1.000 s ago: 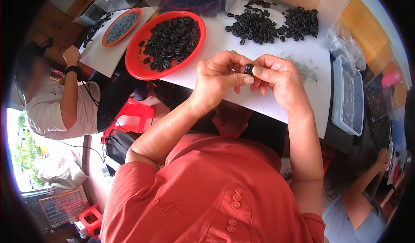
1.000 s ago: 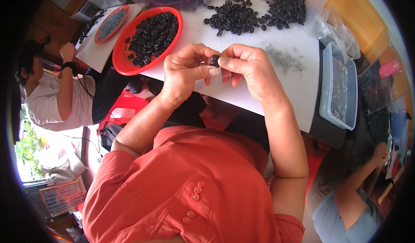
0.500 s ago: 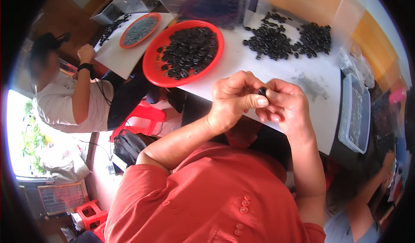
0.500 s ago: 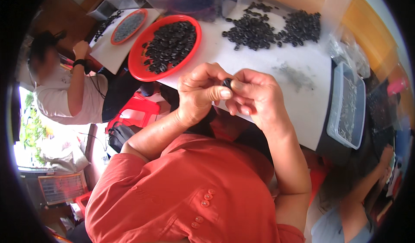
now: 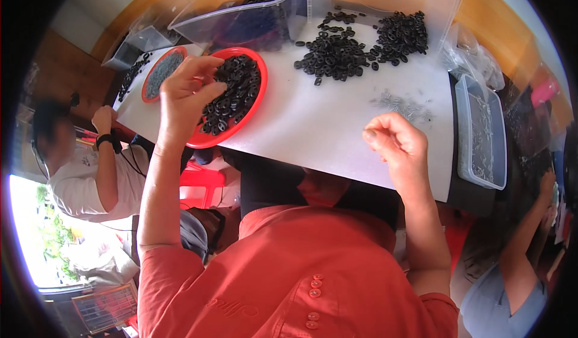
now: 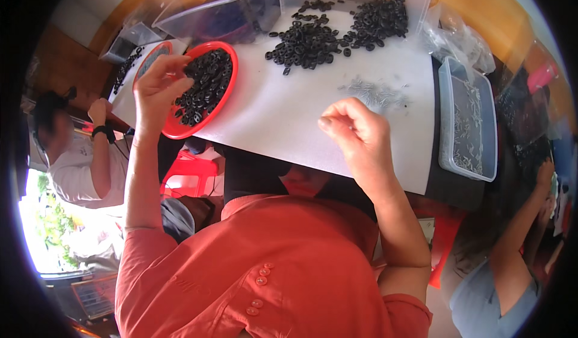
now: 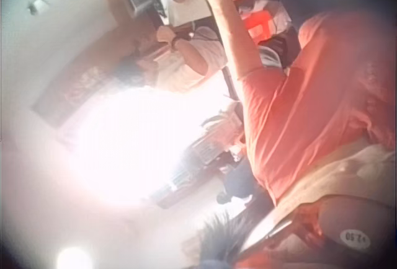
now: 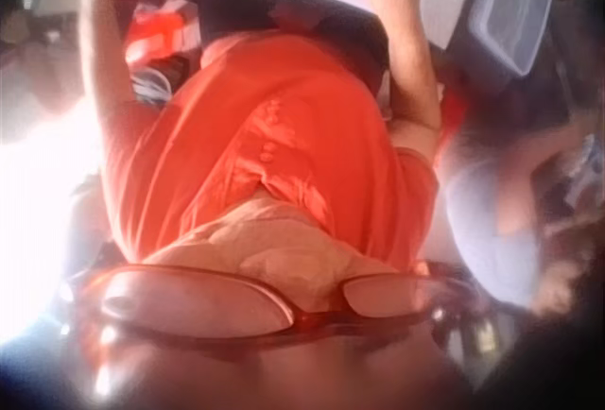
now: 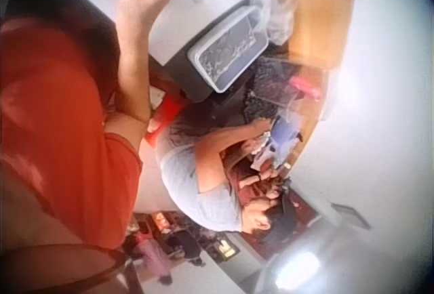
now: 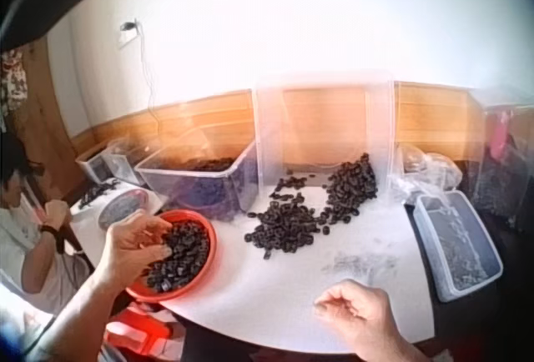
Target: The person sits at a table and repeatedly picks up small black circular objects and silver pins. They insert the pins into the center of the black objects by hand, then place the assembled units into a red bowl. The process is repetitive and involves fine motor manipulation of small parts.
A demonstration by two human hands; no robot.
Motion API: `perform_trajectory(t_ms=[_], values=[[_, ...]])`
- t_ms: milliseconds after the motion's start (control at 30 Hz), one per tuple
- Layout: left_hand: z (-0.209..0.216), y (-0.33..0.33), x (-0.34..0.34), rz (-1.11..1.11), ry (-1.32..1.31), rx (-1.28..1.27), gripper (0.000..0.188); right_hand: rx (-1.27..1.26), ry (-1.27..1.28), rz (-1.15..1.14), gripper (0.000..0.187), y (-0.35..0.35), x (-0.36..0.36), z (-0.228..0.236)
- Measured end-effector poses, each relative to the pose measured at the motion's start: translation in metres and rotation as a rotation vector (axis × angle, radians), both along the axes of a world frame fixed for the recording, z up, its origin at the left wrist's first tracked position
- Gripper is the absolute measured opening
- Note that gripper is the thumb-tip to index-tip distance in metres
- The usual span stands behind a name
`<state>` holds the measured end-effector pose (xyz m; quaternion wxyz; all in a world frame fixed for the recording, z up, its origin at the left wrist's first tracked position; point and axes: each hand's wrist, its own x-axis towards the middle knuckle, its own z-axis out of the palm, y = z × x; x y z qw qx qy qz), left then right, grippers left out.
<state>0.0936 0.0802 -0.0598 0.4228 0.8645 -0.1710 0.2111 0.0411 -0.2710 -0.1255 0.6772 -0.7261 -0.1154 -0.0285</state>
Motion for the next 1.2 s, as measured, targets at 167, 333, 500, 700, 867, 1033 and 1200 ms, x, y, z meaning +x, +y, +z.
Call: perform_trajectory(t_ms=[167,333,500,700,867,1033,1200], values=[[-0.023,-0.086,0.016,-0.214,0.029,0.215,0.019,0.120,0.042,-0.167,0.009,-0.021,-0.004,-0.021],[-0.061,-0.180,0.067,-0.426,-0.051,0.250,0.009,0.192,0.091,-0.162,0.010,-0.026,-0.007,-0.021],[-0.076,-0.218,0.084,-0.320,-0.118,0.491,0.009,0.242,0.073,-0.111,0.008,-0.032,-0.010,-0.022],[-0.092,-0.218,0.084,-0.258,-0.193,0.499,0.010,0.225,0.022,-0.054,0.008,-0.034,-0.012,-0.023],[-0.085,-0.218,0.068,-0.189,-0.164,0.453,0.006,0.330,0.026,-0.049,0.005,-0.037,-0.012,-0.025],[-0.032,-0.220,-0.007,-0.333,0.634,-0.145,0.012,0.432,0.003,-0.197,0.012,-0.037,-0.019,-0.022],[-0.035,-0.222,-0.037,-0.371,1.053,-0.606,0.017,0.191,-0.283,-0.150,0.014,-0.036,-0.014,-0.030]])
